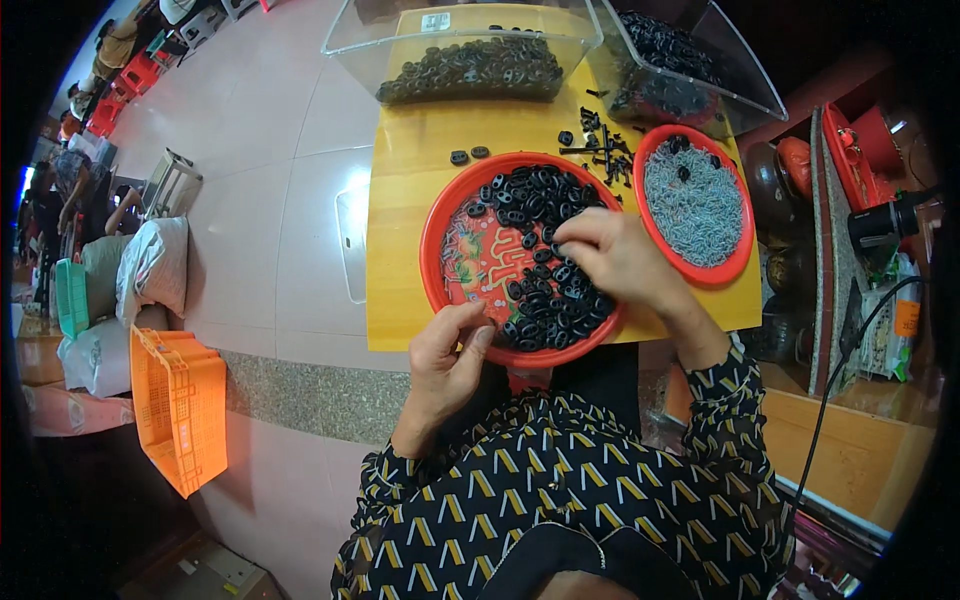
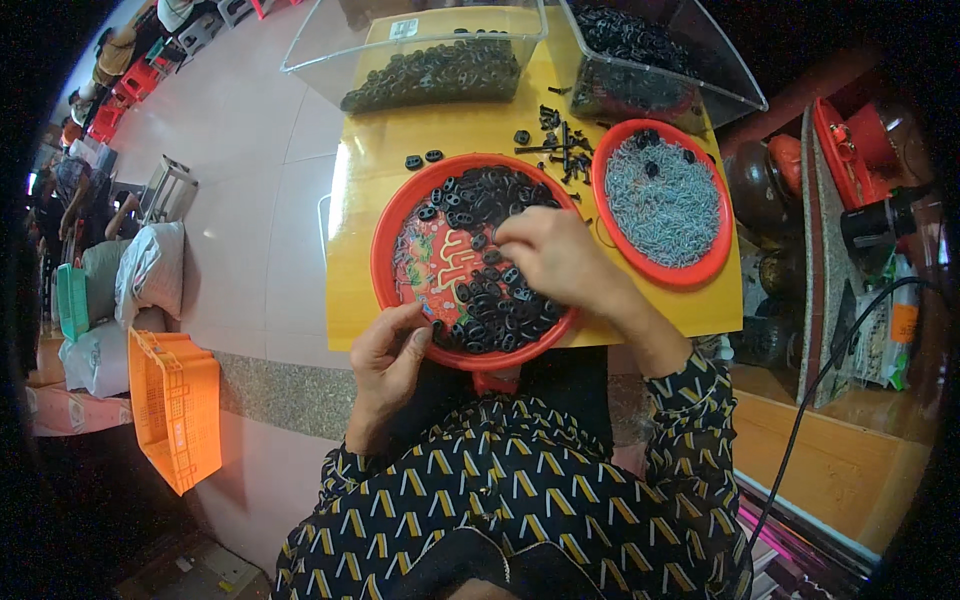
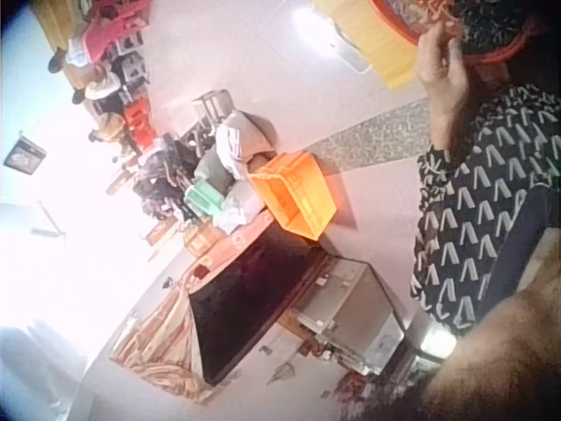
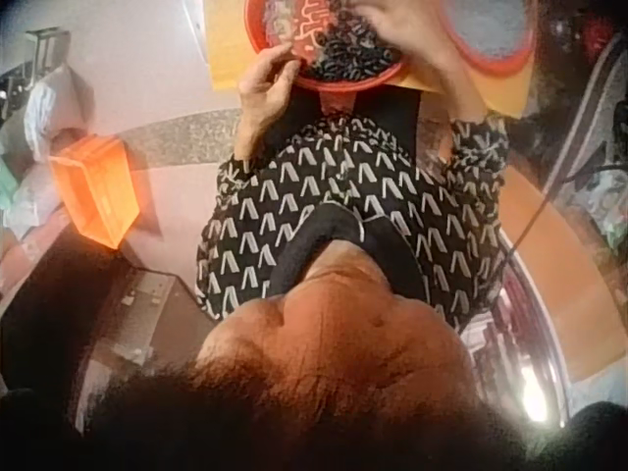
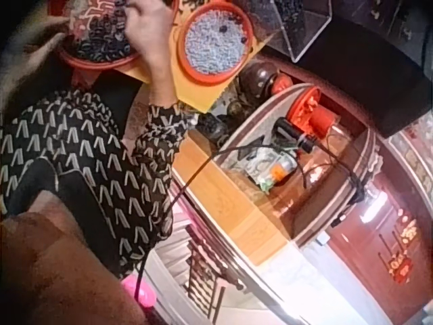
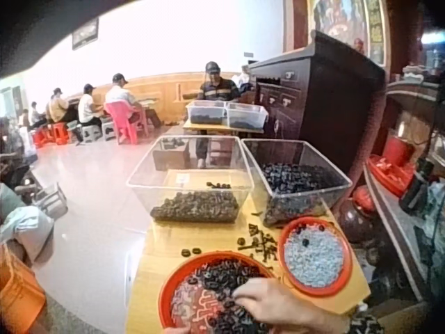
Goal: The person sits at a table and assembles small black plastic components by hand. They pick up a black ring and a black screw-like piece, fit them together, and place the assembled unit into a red tray. This repetitive assembly process continues throughout the video.
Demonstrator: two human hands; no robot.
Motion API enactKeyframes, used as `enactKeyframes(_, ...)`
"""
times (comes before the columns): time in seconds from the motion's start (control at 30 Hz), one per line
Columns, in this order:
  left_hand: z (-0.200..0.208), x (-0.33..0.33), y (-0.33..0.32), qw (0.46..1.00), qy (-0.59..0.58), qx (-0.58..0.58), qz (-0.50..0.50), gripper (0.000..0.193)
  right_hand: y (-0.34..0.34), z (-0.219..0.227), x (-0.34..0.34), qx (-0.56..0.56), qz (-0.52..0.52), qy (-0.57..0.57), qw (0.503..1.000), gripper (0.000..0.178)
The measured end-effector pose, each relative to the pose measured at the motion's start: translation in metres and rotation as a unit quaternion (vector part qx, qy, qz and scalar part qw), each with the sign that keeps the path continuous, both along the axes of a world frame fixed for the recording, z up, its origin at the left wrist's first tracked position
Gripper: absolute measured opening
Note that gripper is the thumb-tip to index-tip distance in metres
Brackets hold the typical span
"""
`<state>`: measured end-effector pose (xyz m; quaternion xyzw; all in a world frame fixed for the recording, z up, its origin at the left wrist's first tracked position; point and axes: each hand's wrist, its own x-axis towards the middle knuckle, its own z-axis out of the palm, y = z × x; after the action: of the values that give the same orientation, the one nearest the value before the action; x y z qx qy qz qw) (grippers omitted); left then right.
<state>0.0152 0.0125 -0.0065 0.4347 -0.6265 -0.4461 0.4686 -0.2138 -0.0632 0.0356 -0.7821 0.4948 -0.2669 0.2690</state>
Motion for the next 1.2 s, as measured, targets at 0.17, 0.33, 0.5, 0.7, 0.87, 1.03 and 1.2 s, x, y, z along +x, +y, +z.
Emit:
enactKeyframes(0.17,0.001,0.000,0.002,0.999,0.038,0.017,0.035,0.023,0.004,-0.013,0.027,-0.052,0.092,0.107,0.989,0.012)
enactKeyframes(0.33,0.008,0.003,-0.015,0.981,-0.111,-0.125,0.100,0.026,0.007,-0.023,0.032,-0.050,0.118,0.149,0.981,0.019)
enactKeyframes(0.5,0.015,0.002,-0.038,0.940,-0.254,-0.218,0.064,0.020,0.007,-0.022,0.033,-0.054,0.106,0.140,0.983,0.017)
enactKeyframes(0.7,0.010,-0.013,-0.064,0.878,-0.420,-0.227,-0.015,0.011,0.016,-0.015,0.031,-0.070,0.082,0.081,0.991,0.015)
enactKeyframes(0.87,0.006,-0.019,-0.069,0.855,-0.467,-0.220,-0.050,0.010,0.028,-0.012,0.025,-0.048,0.067,-0.021,0.996,0.014)
enactKeyframes(1.03,0.006,-0.024,-0.064,0.782,-0.575,-0.235,-0.045,0.017,0.037,-0.007,0.026,0.037,0.027,-0.103,0.994,0.013)
enactKeyframes(1.2,0.007,-0.018,-0.066,0.822,-0.514,-0.243,-0.039,0.017,0.039,-0.009,0.034,0.094,-0.037,-0.187,0.977,0.010)
